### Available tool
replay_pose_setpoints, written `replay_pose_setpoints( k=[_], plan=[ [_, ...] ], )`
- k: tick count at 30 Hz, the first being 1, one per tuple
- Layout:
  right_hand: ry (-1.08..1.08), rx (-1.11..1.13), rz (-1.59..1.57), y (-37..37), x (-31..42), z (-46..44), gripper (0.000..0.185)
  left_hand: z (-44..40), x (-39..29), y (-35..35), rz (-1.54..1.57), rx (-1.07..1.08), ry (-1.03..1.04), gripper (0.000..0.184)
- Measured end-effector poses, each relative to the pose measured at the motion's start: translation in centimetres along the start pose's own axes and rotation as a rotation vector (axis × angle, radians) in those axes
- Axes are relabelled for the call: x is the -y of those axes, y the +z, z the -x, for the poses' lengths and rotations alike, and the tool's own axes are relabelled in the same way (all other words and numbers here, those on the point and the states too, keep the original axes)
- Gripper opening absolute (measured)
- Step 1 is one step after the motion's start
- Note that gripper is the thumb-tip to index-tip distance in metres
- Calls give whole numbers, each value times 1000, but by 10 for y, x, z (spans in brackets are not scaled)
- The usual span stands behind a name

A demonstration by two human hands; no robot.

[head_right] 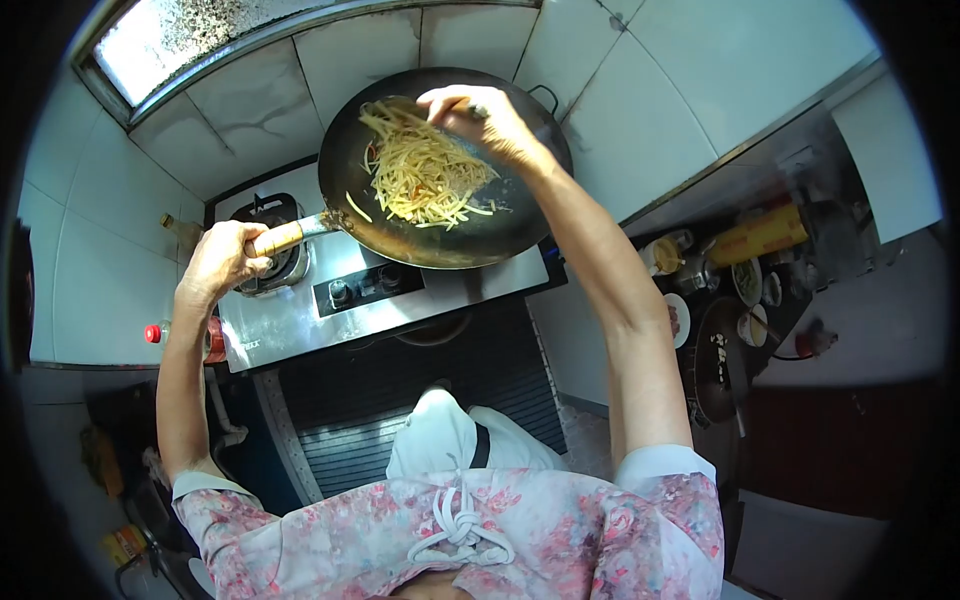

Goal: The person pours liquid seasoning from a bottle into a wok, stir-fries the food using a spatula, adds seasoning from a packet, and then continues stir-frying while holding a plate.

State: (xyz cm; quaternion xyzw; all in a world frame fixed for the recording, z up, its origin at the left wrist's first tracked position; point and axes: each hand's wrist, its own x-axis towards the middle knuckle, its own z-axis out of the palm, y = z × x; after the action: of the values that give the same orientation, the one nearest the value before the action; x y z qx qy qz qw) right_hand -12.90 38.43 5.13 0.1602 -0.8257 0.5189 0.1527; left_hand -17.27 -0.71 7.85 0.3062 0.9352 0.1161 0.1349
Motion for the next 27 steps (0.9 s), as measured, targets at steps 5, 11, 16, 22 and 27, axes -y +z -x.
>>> replay_pose_setpoints(
  k=[5,11,16,22,27],
  plan=[
    [-224,292,231,37,28,43,12,-2,7,3,4,-13,7,36],
    [-295,608,426,31,85,90,8,-1,10,8,22,-28,13,42],
    [-236,556,400,16,154,105,10,-2,10,11,21,-31,-14,42],
    [-102,522,365,19,179,127,10,-3,7,9,0,-1,-56,43],
    [-129,391,486,40,90,135,11,-2,3,6,-2,18,-64,42]
  ],
)
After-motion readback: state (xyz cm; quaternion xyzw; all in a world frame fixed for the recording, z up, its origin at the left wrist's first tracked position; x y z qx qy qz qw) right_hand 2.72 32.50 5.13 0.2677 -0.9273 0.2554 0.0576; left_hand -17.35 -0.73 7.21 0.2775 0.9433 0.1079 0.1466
